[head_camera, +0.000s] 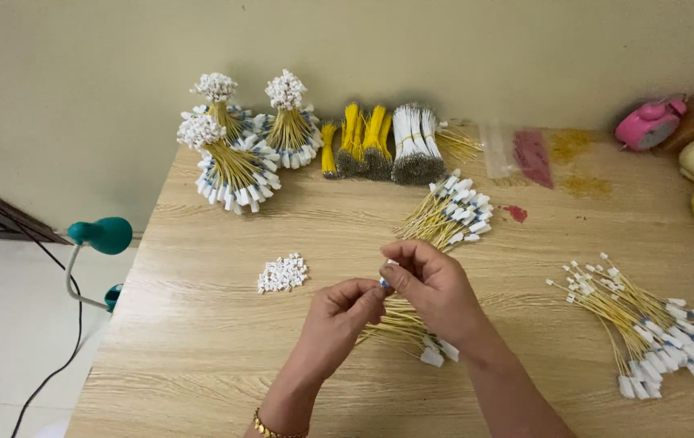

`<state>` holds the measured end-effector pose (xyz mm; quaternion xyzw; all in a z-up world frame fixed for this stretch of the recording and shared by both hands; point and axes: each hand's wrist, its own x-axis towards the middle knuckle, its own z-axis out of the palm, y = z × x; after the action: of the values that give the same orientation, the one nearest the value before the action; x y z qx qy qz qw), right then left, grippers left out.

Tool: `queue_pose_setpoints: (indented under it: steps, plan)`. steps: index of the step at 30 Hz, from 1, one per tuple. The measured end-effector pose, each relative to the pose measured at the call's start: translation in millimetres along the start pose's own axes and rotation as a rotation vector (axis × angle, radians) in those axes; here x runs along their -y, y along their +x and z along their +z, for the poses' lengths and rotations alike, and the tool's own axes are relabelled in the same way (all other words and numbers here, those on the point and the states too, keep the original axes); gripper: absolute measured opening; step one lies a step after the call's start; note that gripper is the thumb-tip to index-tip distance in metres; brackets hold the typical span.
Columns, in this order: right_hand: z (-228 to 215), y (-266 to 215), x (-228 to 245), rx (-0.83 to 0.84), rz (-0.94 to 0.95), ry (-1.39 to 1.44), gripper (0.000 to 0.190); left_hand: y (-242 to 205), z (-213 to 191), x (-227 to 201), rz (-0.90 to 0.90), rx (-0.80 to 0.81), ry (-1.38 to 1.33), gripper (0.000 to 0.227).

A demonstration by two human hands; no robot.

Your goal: Assembling small white plastic connectors onto the ends of yellow electrical wires.

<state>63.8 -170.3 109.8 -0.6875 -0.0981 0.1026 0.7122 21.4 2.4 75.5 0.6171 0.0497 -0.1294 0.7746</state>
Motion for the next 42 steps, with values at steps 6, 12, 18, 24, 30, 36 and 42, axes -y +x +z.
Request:
queue_pose_setpoints:
  steps: [6,12,18,24,30,36,42]
  plan:
    - [-43,6,-3,-0.307,-0.015,-0.188,0.022,-6,-29,17,0.021,-0.089,0.050,0.024]
    - [-20,-7,12,-0.333,-0.571,-1.229,0.024,-12,-30,14,0.079,-0.158,0.081,0.022]
    - [15,-10,9,0.138,-0.241,-0.778,0.016,-26,-13,-16,0.205,-0.233,0.389,0.020]
    - [17,-9,-5,0.080,0.009,-0.523,0.014,-21,-21,2,0.104,-0.274,0.222,0.025]
    - [11,-9,-11,0.122,0.178,-0.393,0.015,-16,-27,18,0.089,-0.192,-0.115,0.024]
    - [9,-9,-22,0.140,0.135,-0.281,0.015,-15,-26,24,0.137,-0.166,-0.150,0.018]
    - [6,-9,-26,0.169,0.152,-0.075,0.015,-15,-20,23,0.130,-0.186,-0.188,0.018]
